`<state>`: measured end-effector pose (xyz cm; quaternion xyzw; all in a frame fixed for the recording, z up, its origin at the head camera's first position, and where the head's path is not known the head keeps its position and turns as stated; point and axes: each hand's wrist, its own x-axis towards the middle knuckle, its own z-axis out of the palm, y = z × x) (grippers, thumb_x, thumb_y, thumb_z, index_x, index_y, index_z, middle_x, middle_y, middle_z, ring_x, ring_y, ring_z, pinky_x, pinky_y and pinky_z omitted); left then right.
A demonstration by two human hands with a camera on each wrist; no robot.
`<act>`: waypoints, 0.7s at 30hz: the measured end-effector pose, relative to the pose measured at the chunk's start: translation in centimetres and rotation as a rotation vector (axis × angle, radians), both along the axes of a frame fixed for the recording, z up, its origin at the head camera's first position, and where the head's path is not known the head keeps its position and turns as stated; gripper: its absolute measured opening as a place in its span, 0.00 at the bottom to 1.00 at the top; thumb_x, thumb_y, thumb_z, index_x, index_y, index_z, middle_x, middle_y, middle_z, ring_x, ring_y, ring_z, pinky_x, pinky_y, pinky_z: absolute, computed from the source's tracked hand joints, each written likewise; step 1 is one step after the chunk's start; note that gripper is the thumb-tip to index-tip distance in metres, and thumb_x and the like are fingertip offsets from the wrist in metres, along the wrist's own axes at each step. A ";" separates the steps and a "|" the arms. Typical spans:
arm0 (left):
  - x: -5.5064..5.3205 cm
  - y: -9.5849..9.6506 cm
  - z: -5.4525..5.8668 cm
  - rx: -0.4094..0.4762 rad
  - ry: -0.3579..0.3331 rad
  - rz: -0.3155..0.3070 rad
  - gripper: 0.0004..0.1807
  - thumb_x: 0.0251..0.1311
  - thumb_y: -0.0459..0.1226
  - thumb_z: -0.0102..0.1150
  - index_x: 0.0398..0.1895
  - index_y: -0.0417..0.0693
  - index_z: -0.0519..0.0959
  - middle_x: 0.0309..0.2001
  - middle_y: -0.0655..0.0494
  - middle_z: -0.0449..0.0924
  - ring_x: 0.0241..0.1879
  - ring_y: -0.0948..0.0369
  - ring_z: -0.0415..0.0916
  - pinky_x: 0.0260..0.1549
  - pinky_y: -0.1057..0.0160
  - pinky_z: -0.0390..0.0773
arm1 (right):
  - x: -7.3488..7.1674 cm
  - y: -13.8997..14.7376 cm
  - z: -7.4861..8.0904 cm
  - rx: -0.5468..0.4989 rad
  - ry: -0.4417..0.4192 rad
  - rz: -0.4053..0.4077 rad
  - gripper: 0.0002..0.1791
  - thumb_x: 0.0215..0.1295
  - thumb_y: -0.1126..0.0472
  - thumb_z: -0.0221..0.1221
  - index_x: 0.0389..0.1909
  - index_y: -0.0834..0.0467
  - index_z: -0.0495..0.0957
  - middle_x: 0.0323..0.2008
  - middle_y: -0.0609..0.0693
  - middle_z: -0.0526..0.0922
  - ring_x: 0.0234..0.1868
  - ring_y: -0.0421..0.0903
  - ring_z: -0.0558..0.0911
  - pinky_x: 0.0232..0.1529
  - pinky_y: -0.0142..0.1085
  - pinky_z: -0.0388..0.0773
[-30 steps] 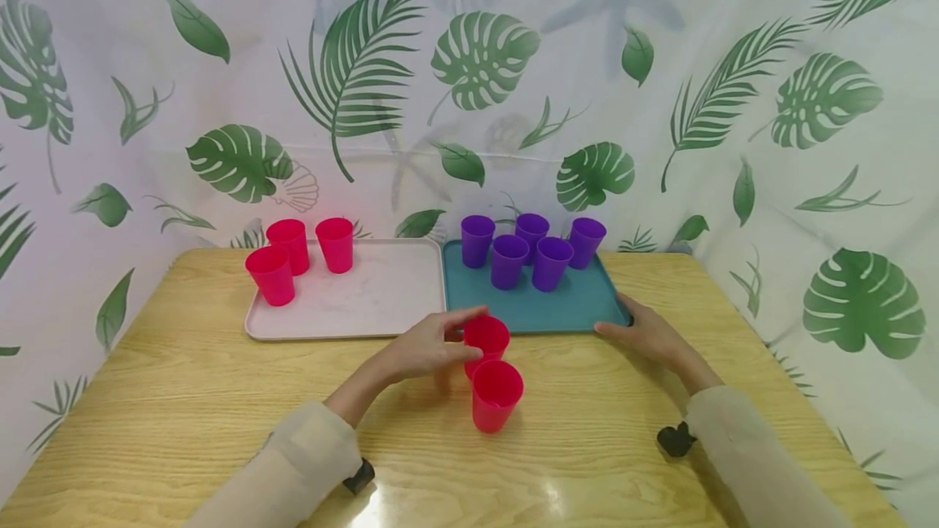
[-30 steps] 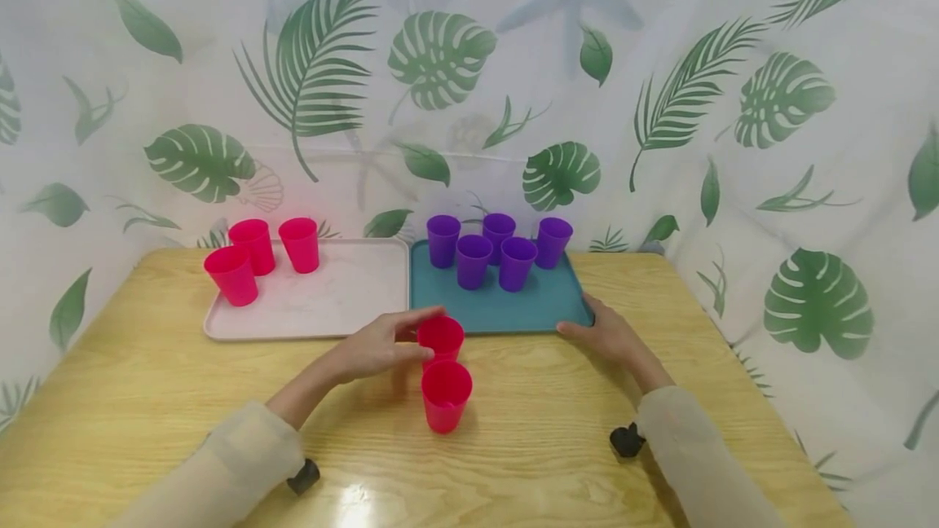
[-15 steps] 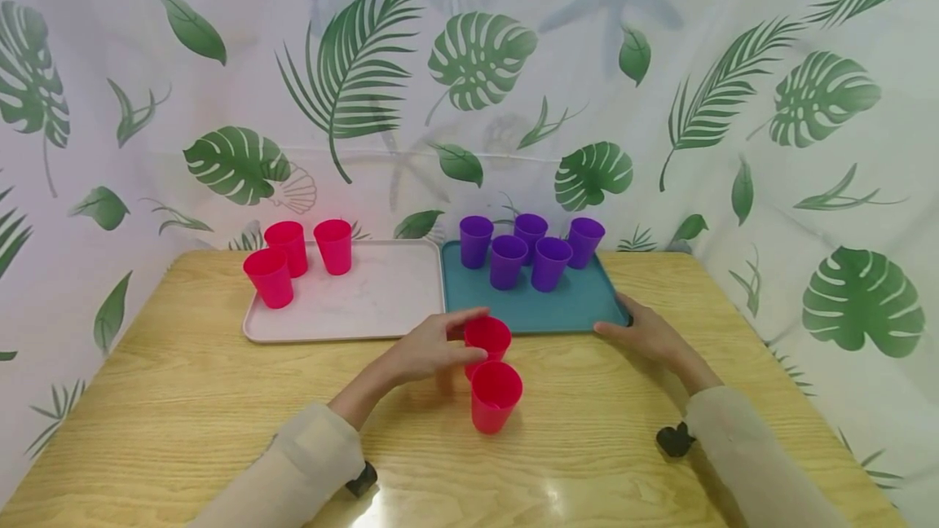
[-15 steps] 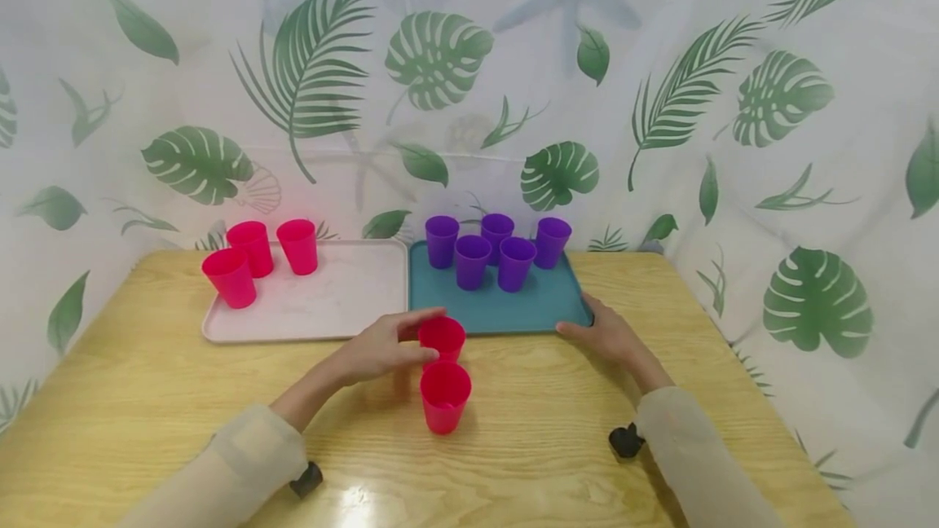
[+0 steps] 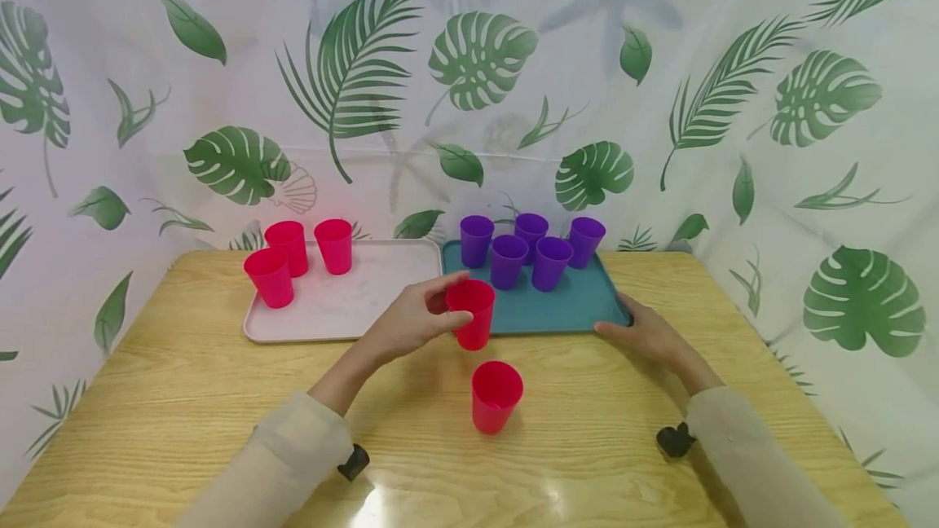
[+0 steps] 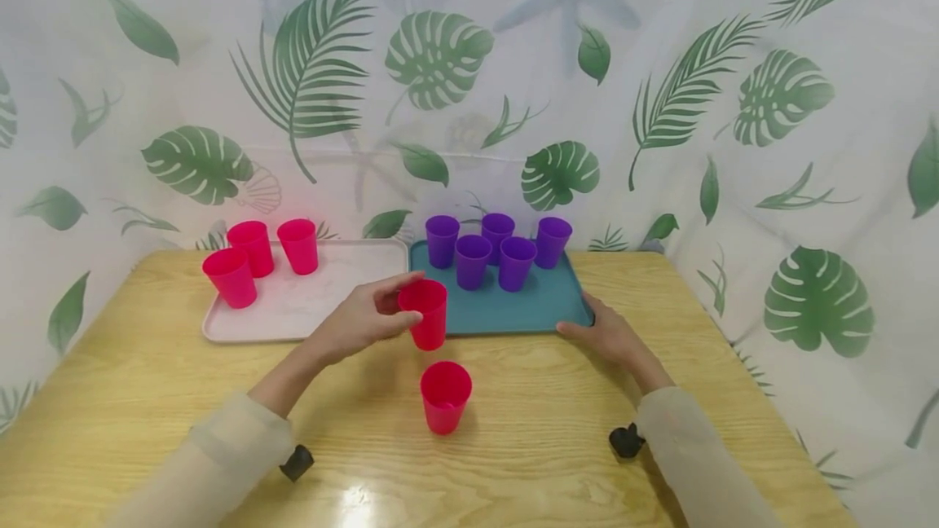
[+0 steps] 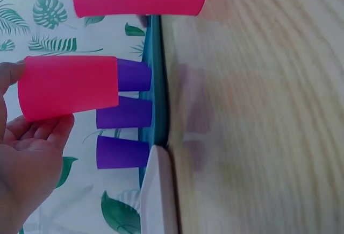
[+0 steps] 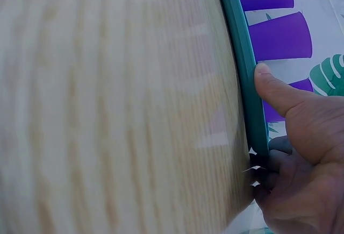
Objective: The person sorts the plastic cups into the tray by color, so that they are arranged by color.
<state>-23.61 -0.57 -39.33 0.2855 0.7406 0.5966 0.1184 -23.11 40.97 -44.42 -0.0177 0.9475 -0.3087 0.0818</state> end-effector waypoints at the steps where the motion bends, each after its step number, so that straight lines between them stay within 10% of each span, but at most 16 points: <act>1: -0.1 -0.3 0.1 0.004 0.003 0.016 0.37 0.65 0.36 0.68 0.76 0.41 0.67 0.60 0.45 0.81 0.53 0.53 0.80 0.46 0.64 0.83 | 0.0 0.0 0.0 0.000 0.002 0.002 0.54 0.75 0.40 0.58 0.80 0.73 0.42 0.77 0.77 0.48 0.76 0.74 0.50 0.74 0.65 0.49; 11: -1.0 -4.9 0.9 -0.065 0.052 0.266 0.39 0.66 0.40 0.68 0.79 0.44 0.64 0.60 0.45 0.78 0.49 0.53 0.75 0.43 0.65 0.80 | -0.2 0.0 0.0 -0.004 -0.003 0.005 0.54 0.75 0.40 0.58 0.80 0.72 0.42 0.77 0.77 0.48 0.76 0.75 0.50 0.74 0.66 0.50; 21: -1.4 -10.5 0.8 -0.139 0.045 0.433 0.42 0.68 0.47 0.66 0.81 0.49 0.60 0.74 0.44 0.66 0.68 0.44 0.66 0.58 0.48 0.80 | 0.0 -0.1 0.1 0.007 -0.001 0.000 0.54 0.75 0.40 0.58 0.80 0.72 0.42 0.76 0.77 0.49 0.76 0.75 0.51 0.73 0.66 0.50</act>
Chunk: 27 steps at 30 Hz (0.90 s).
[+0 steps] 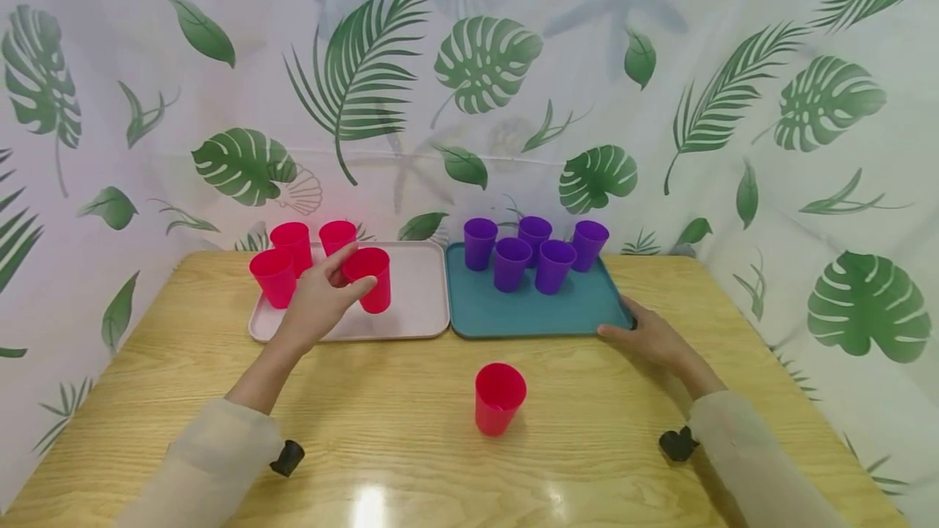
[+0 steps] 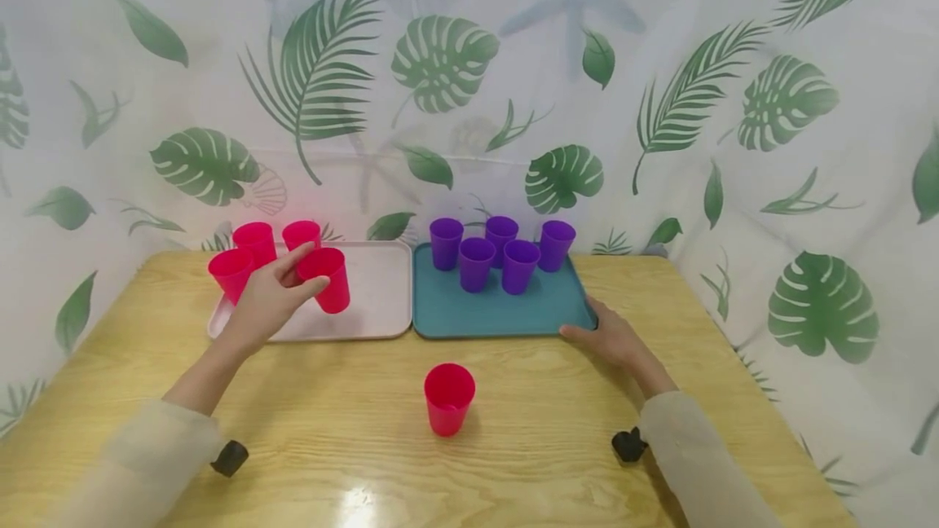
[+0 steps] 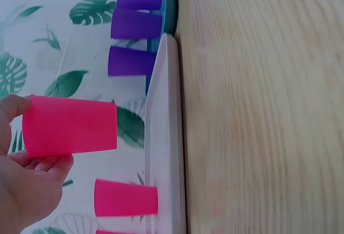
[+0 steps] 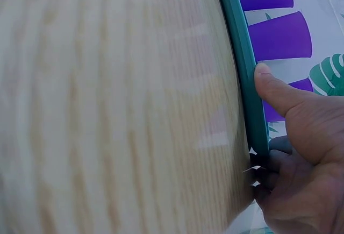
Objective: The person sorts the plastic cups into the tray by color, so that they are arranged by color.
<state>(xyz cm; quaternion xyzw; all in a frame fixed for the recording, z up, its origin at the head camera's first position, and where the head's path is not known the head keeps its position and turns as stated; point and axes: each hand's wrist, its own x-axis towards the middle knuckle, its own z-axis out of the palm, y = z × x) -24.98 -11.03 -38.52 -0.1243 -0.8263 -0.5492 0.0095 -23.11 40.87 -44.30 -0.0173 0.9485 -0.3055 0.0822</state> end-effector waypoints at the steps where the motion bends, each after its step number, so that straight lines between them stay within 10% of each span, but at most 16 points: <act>1: 0.0 -0.5 0.0 0.001 -0.001 0.016 0.42 0.69 0.47 0.65 0.81 0.48 0.59 0.74 0.43 0.65 0.69 0.44 0.66 0.58 0.47 0.79 | 0.0 0.0 0.0 0.000 -0.001 0.000 0.54 0.75 0.40 0.58 0.80 0.72 0.42 0.76 0.77 0.49 0.76 0.75 0.51 0.73 0.66 0.50; 16: -0.2 -5.4 -0.4 -0.034 -0.029 0.265 0.44 0.70 0.46 0.63 0.81 0.39 0.55 0.75 0.33 0.62 0.71 0.38 0.62 0.63 0.44 0.74 | 0.2 0.5 -0.2 0.005 -0.003 0.001 0.55 0.74 0.39 0.58 0.80 0.72 0.42 0.76 0.77 0.48 0.76 0.76 0.51 0.73 0.67 0.50; 27: -1.8 -4.0 -1.2 -0.055 -0.074 0.252 0.45 0.70 0.46 0.63 0.83 0.42 0.53 0.77 0.36 0.59 0.73 0.39 0.58 0.65 0.43 0.72 | 0.0 0.3 -0.2 0.002 -0.007 -0.005 0.55 0.74 0.38 0.57 0.81 0.70 0.42 0.77 0.76 0.48 0.77 0.74 0.50 0.74 0.66 0.49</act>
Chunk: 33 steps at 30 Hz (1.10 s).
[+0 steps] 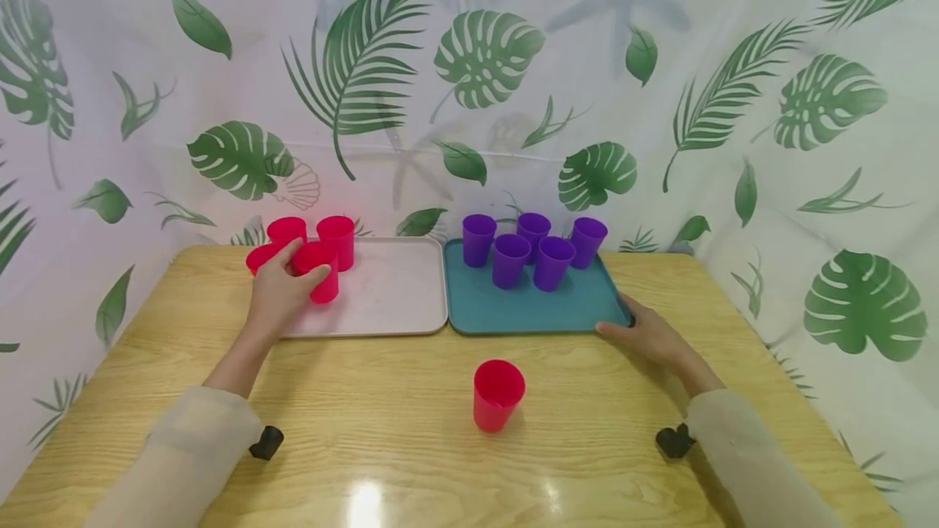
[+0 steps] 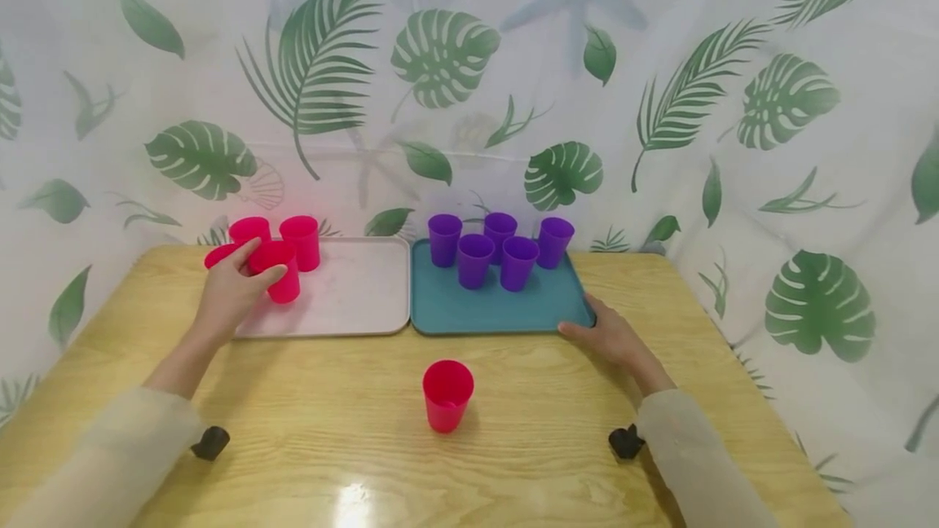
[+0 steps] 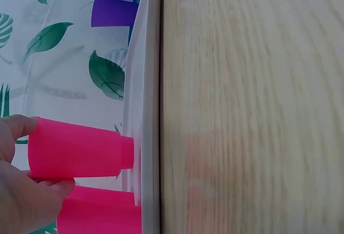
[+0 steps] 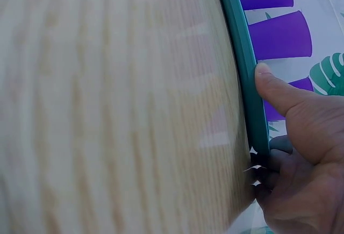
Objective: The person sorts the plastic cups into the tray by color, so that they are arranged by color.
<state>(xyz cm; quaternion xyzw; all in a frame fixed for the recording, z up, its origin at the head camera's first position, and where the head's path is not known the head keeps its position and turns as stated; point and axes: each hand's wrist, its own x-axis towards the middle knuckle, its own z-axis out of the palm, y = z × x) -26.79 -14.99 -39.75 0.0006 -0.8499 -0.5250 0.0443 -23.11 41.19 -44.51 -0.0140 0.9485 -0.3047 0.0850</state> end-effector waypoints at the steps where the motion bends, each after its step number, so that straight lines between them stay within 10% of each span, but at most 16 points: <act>1: -0.2 0.1 0.0 -0.010 -0.002 0.002 0.45 0.70 0.46 0.63 0.83 0.42 0.53 0.77 0.37 0.59 0.73 0.40 0.58 0.66 0.43 0.71 | 0.0 0.0 0.0 -0.002 0.000 0.001 0.55 0.74 0.38 0.57 0.81 0.70 0.41 0.77 0.76 0.48 0.77 0.74 0.50 0.74 0.66 0.49; 33: -1.6 0.9 -1.3 -0.112 0.014 -0.005 0.44 0.71 0.43 0.62 0.83 0.41 0.51 0.78 0.37 0.57 0.74 0.38 0.56 0.65 0.40 0.71 | 0.1 -0.1 0.0 -0.019 0.011 -0.004 0.54 0.75 0.40 0.58 0.80 0.72 0.41 0.77 0.77 0.48 0.76 0.75 0.50 0.74 0.66 0.49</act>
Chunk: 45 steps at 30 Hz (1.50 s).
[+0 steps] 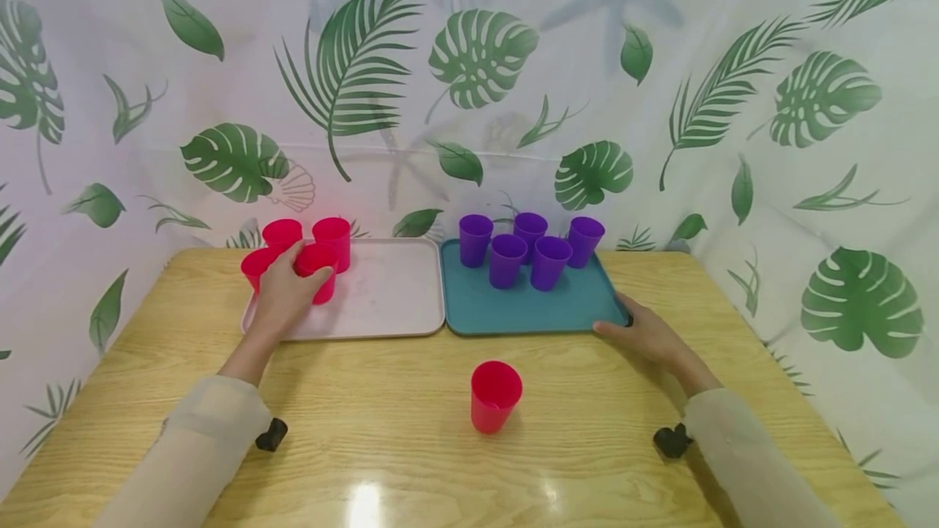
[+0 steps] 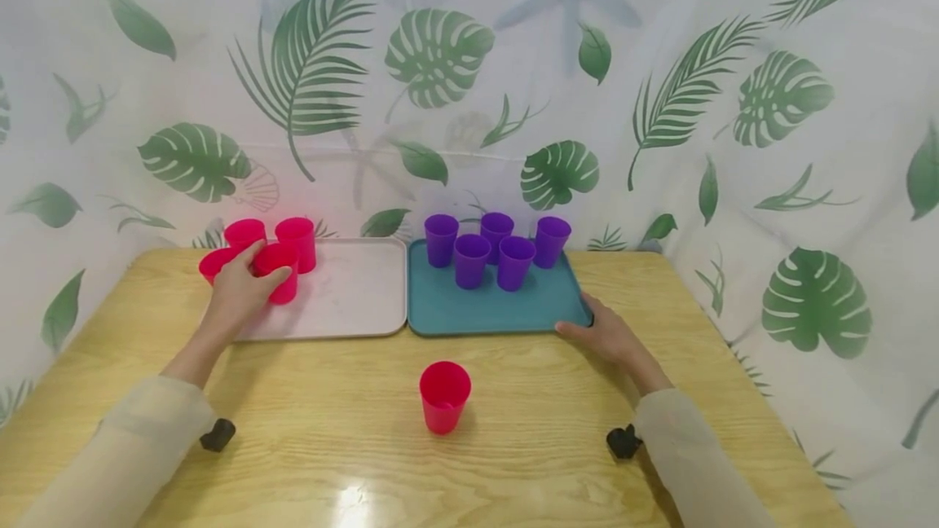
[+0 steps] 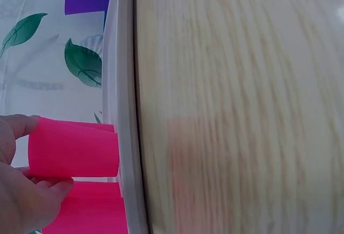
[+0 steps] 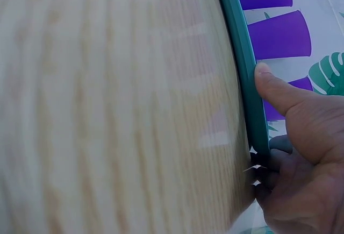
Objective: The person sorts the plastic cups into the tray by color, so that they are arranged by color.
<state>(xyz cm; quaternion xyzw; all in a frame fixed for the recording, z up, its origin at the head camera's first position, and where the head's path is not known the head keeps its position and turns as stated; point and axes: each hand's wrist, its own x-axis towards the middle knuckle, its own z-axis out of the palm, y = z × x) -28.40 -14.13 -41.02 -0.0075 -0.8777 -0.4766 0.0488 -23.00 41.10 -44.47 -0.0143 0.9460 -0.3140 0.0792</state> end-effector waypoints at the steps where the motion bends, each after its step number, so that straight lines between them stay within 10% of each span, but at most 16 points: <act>1: 0.0 -0.1 0.0 -0.005 -0.002 -0.001 0.44 0.71 0.43 0.62 0.83 0.41 0.51 0.78 0.37 0.57 0.74 0.38 0.56 0.65 0.40 0.71 | 0.0 0.0 0.0 0.002 -0.005 0.003 0.54 0.75 0.40 0.57 0.80 0.72 0.41 0.77 0.77 0.47 0.76 0.75 0.49 0.74 0.66 0.48; 31: 0.1 -0.2 1.2 -0.096 -0.053 -0.029 0.46 0.74 0.44 0.56 0.83 0.36 0.43 0.80 0.33 0.47 0.78 0.36 0.47 0.69 0.36 0.62 | -0.2 0.0 -0.1 0.018 -0.006 0.004 0.55 0.74 0.39 0.58 0.80 0.72 0.41 0.77 0.77 0.48 0.76 0.75 0.50 0.74 0.66 0.49; 45: 1.2 0.6 2.9 -0.084 0.052 0.025 0.43 0.74 0.40 0.56 0.82 0.34 0.47 0.79 0.33 0.52 0.77 0.36 0.52 0.67 0.37 0.66 | -0.1 -0.1 0.1 0.019 -0.023 -0.001 0.56 0.74 0.38 0.57 0.80 0.72 0.40 0.77 0.78 0.47 0.76 0.76 0.50 0.73 0.67 0.50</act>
